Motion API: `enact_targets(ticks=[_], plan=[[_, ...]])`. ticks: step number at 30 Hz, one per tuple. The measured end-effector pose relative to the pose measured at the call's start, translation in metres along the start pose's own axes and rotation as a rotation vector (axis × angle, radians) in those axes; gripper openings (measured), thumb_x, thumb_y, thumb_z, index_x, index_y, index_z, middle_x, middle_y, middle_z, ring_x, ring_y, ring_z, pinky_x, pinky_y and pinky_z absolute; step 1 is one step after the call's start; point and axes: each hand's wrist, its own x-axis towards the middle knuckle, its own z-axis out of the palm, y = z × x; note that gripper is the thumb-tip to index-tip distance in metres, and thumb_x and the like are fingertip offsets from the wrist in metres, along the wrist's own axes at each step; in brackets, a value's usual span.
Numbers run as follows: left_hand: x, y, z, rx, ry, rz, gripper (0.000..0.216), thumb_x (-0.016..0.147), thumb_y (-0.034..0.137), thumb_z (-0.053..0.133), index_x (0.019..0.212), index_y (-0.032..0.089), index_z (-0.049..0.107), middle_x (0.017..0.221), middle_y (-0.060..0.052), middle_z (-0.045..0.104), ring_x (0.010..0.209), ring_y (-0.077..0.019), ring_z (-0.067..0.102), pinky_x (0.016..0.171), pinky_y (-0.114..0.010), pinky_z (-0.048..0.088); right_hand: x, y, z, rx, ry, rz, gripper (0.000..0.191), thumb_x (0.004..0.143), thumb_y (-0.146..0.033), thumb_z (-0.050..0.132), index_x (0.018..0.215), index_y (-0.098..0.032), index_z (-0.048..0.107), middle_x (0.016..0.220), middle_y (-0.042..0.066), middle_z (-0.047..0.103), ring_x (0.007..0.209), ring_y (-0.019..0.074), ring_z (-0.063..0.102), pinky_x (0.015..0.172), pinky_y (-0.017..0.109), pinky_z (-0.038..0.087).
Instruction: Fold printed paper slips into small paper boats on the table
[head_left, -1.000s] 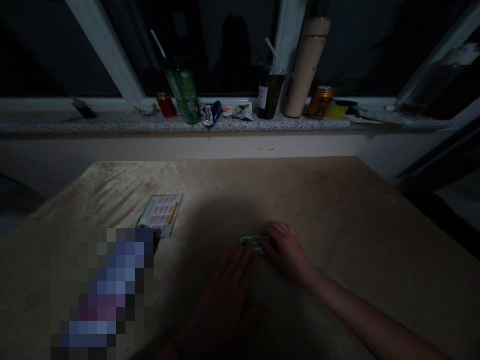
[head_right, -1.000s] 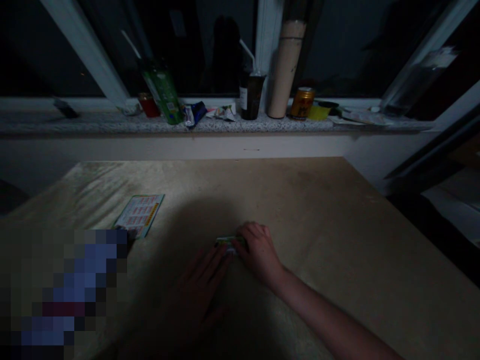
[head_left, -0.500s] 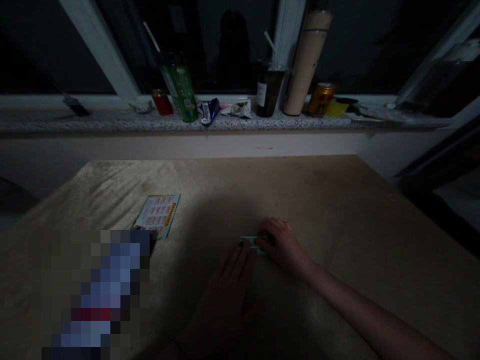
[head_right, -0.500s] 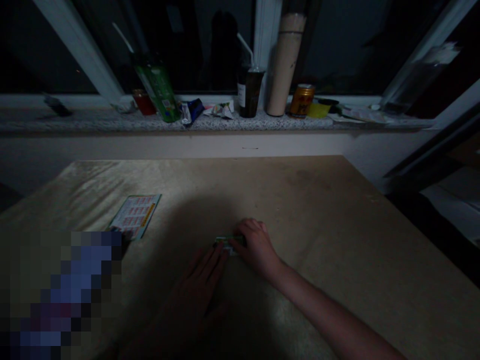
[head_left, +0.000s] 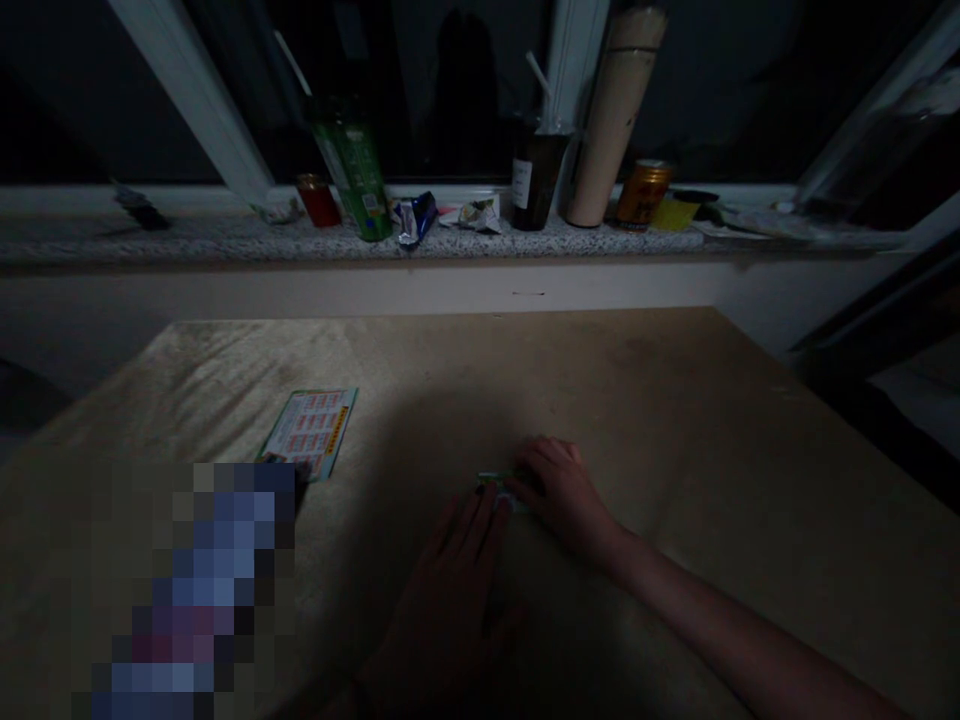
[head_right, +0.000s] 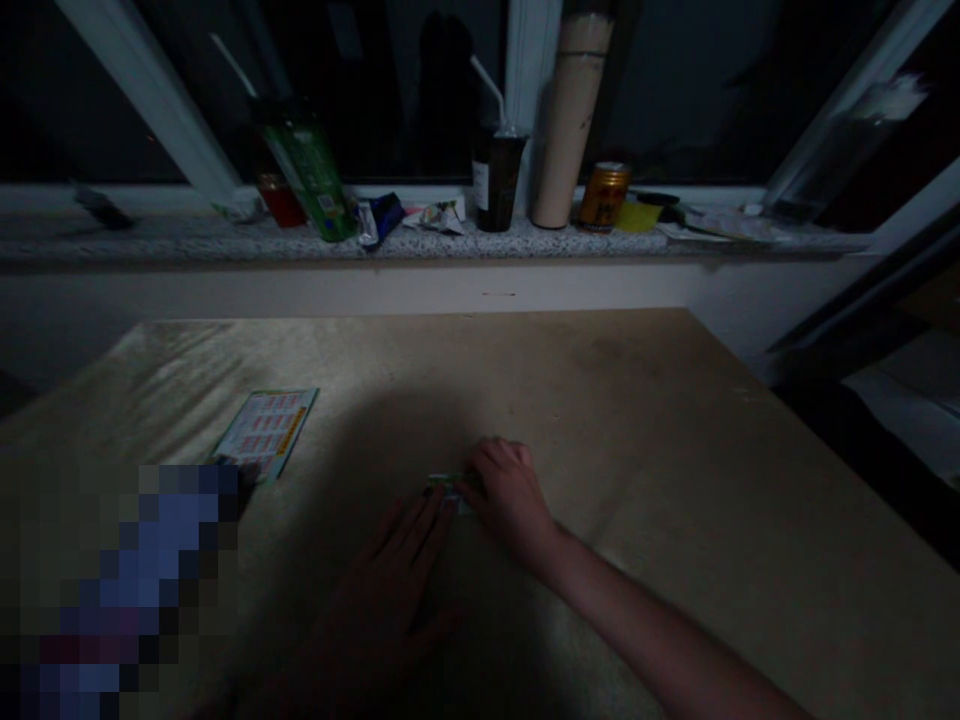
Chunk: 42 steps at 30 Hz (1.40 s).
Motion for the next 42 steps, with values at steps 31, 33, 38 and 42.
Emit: enact_targets(ticks=[31, 33, 38, 42], plan=[[-0.001, 0.008, 0.013, -0.028, 0.056, -0.044, 0.079, 0.086, 0.051, 0.047, 0.145, 0.010, 0.014, 0.150, -0.014, 0.019, 0.136, -0.0287, 0.022, 0.106, -0.044, 0.031, -0.001, -0.001, 0.000, -0.126, 0.019, -0.051, 0.011, 0.088, -0.025, 0.054, 0.089, -0.017, 0.062, 0.090, 0.007, 0.064, 0.089, 0.0221, 0.056, 0.083, 0.038, 0.039], [-0.002, 0.008, 0.014, -0.033, 0.063, -0.049, 0.081, 0.084, 0.050, 0.050, 0.144, 0.009, 0.016, 0.150, -0.014, 0.020, 0.136, -0.0288, 0.022, 0.107, -0.044, 0.030, -0.009, -0.005, -0.004, -0.151, 0.039, -0.107, 0.014, 0.089, -0.025, 0.053, 0.094, -0.017, 0.063, 0.095, 0.007, 0.066, 0.094, 0.0226, 0.056, 0.089, 0.041, 0.038], [-0.001, 0.007, 0.014, -0.048, 0.086, 0.010, 0.075, 0.087, 0.049, 0.044, 0.143, 0.006, 0.018, 0.149, -0.015, 0.021, 0.137, -0.0275, 0.018, 0.109, -0.044, 0.027, -0.048, -0.022, -0.017, -0.218, -0.069, -0.342, 0.044, 0.092, -0.033, 0.045, 0.133, -0.017, 0.043, 0.134, 0.008, 0.051, 0.127, 0.0230, 0.040, 0.110, 0.048, 0.022], [0.001, 0.008, 0.011, -0.021, 0.082, -0.003, 0.073, 0.088, 0.048, 0.042, 0.143, 0.005, 0.020, 0.149, -0.016, 0.022, 0.136, -0.0271, 0.020, 0.109, -0.042, 0.027, -0.066, -0.024, -0.020, -0.217, -0.189, -0.276, 0.061, 0.091, -0.043, 0.043, 0.140, -0.011, 0.030, 0.142, 0.011, 0.039, 0.132, 0.0216, 0.033, 0.112, 0.045, 0.022]])
